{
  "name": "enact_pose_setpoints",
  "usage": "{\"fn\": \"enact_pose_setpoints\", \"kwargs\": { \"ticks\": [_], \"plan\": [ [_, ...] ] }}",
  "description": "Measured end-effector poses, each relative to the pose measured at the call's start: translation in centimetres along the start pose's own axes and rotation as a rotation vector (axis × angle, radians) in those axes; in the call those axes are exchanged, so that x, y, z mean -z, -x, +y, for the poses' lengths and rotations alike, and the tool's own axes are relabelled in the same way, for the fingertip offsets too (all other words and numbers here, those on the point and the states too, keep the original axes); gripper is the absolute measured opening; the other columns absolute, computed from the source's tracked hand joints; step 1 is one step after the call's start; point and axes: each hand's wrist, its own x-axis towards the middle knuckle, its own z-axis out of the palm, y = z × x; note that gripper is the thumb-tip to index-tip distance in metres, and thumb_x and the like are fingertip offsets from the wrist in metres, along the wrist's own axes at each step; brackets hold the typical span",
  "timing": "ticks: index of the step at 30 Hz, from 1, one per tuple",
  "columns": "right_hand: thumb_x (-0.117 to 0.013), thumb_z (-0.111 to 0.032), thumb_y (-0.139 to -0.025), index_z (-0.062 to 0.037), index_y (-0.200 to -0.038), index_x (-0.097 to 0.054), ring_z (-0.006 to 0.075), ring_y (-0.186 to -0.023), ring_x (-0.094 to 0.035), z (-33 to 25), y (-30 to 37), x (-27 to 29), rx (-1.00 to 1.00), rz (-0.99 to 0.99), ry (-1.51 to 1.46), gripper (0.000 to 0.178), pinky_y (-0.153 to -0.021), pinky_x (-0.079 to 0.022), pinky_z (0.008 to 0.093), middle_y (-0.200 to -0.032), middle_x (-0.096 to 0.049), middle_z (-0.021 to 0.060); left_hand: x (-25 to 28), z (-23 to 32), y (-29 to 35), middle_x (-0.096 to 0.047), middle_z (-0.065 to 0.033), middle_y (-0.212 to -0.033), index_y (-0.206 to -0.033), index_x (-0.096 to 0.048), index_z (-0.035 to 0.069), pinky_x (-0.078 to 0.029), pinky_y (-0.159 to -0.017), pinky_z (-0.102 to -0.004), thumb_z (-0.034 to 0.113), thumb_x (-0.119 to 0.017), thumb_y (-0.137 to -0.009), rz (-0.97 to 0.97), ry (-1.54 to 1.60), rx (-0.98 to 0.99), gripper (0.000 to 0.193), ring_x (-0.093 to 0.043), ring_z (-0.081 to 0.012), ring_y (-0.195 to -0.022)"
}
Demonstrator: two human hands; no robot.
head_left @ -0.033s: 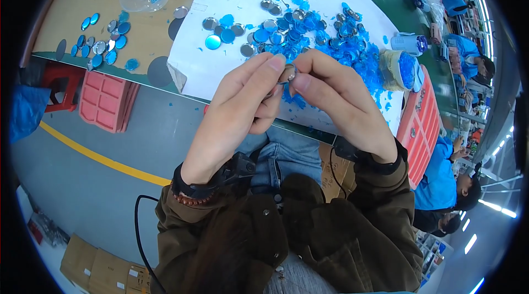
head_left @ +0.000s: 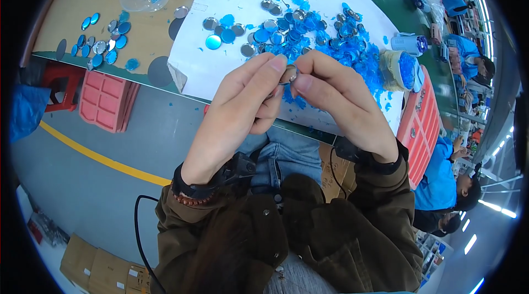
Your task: The person picks up metal pieces from a pile, peels off a blue plastic film by hand, and places the finished pieces into a pink tray.
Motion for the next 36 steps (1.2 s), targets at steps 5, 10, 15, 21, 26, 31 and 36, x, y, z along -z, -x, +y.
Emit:
{"fn": "enact_pose_setpoints", "kwargs": {
  "ticks": [5,10,15,21,26,31,36],
  "plan": [
    [-0.044,-0.01,-0.081,-0.0013,-0.075,-0.045,0.0069,-0.062,-0.036,0.2,-0.1,0.1,-0.008,-0.004,-0.03,0.011,-0.056,-0.03,0.0202,-0.069,-0.042,0.001,-0.3,0.3,0.0,-0.023,0.0059,-0.048,-0.071,-0.039,0.008,-0.011,-0.036,-0.0202,0.024,-0.039,-0.088,0.037,-0.025,0.031,0.024,-0.016,-0.0026,-0.038],
    [-0.042,-0.007,-0.079,0.0012,-0.072,-0.045,0.0112,-0.059,-0.038,-0.5,-0.8,0.2,0.279,0.001,0.602,0.011,-0.055,-0.032,0.0227,-0.067,-0.043,0.0048,1.0,1.0,0.3,-0.022,0.0061,-0.046,-0.065,-0.035,0.009,-0.012,-0.035,-0.0207,0.024,-0.039,-0.088,-0.063,0.093,0.219,0.027,-0.015,-0.003,-0.035],
    [-0.042,-0.006,-0.079,0.0024,-0.075,-0.045,0.014,-0.057,-0.038,0.3,-0.8,0.1,0.309,0.076,0.358,0.01,-0.053,-0.032,0.0252,-0.065,-0.04,0.0067,1.1,0.7,0.1,-0.021,0.0063,-0.044,-0.063,-0.033,0.01,-0.013,-0.034,-0.0209,0.023,-0.039,-0.087,-0.046,0.139,0.245,0.029,-0.014,-0.0032,-0.033],
    [-0.042,-0.005,-0.08,0.0015,-0.077,-0.046,0.0142,-0.058,-0.038,-0.3,-0.8,-0.2,0.307,0.082,0.466,0.008,-0.053,-0.033,0.0253,-0.065,-0.04,0.0058,1.0,0.4,0.0,-0.022,0.0062,-0.045,-0.064,-0.033,0.01,-0.012,-0.034,-0.0204,0.024,-0.039,-0.088,-0.017,0.062,0.16,0.028,-0.014,-0.0031,-0.034],
    [-0.043,-0.006,-0.081,0.0009,-0.079,-0.046,0.0128,-0.06,-0.038,-0.6,-0.7,-0.2,0.247,0.044,0.482,0.008,-0.055,-0.033,0.0236,-0.066,-0.041,0.0051,0.8,0.5,0.3,-0.022,0.0059,-0.047,-0.067,-0.034,0.009,-0.012,-0.035,-0.0199,0.025,-0.039,-0.088,-0.09,0.097,0.1,0.027,-0.014,-0.0028,-0.036],
    [-0.042,-0.007,-0.082,0.001,-0.081,-0.047,0.0119,-0.061,-0.04,0.8,-0.3,-0.5,0.164,0.088,0.227,0.009,-0.057,-0.034,0.0224,-0.067,-0.042,0.005,0.2,1.2,0.6,-0.022,0.006,-0.048,-0.069,-0.035,0.009,-0.012,-0.035,-0.0197,0.026,-0.039,-0.088,-0.118,0.09,0.079,0.026,-0.014,-0.0026,-0.037],
    [-0.041,-0.008,-0.083,0.0017,-0.082,-0.047,0.0123,-0.062,-0.041,-0.2,0.1,-0.2,0.263,0.129,0.204,0.011,-0.058,-0.034,0.0217,-0.069,-0.044,0.0056,0.2,0.7,0.4,-0.023,0.0062,-0.049,-0.073,-0.037,0.008,-0.011,-0.036,-0.0196,0.025,-0.04,-0.088,-0.093,0.044,0.045,0.023,-0.015,-0.0025,-0.038]
  ]
}}
